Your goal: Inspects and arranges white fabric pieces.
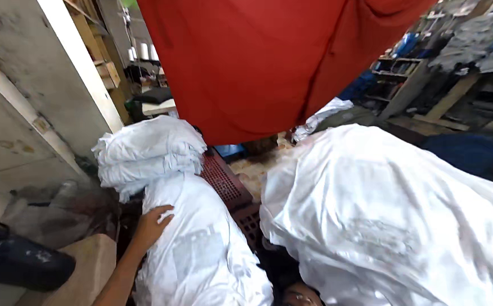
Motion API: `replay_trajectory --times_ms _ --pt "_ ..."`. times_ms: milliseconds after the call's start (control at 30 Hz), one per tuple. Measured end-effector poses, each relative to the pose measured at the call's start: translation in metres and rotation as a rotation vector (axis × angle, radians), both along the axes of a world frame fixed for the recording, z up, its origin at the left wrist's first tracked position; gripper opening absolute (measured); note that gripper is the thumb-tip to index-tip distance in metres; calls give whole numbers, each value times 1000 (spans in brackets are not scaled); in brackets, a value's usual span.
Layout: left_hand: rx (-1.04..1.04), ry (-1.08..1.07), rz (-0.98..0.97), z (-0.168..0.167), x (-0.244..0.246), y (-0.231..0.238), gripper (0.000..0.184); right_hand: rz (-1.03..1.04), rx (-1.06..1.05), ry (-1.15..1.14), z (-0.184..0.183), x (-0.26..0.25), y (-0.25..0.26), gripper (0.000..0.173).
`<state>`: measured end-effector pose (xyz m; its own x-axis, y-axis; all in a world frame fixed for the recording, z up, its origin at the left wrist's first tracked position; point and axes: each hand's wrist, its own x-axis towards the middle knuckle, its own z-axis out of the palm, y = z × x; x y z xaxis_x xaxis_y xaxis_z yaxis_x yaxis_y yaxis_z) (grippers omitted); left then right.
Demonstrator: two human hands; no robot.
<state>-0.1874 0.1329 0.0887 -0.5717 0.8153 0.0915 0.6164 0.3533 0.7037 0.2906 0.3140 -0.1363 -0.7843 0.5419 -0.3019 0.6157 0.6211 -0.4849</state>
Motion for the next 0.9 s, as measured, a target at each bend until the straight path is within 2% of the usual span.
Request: replay_trajectory --times_ms 133,267,400,467,567,633,700,800,900 --pt "-258 -26 -241 -47 95 -19 28 4 -75 -128 21 0 -6 41" --pt "-506 -57 -346 -102 176 -22 37 -89 -70 -121 6 10 -16 44" --pt "-504 -44 -395 -150 229 -16 37 -151 -26 31 -3 22 -27 39" --pt "-479 -55 -376 -160 243 -7 34 -135 -30 69 -4 25 -26 38" --pt "-467 -187 -306 -157 240 10 34 -149 -120 4 4 19 -21 39" --pt "-392 -236 -229 -149 220 22 34 -148 -186 -103 26 4 -15 37" --pt "-285 -233 -160 -135 191 34 34 -100 -189 -58 50 -17 -13 34" --pt "-109 -242 -59 -109 143 49 32 106 -146 222 68 -52 -25 24" --pt "68 -302 83 -83 106 58 32 363 -152 215 82 -91 -41 28"
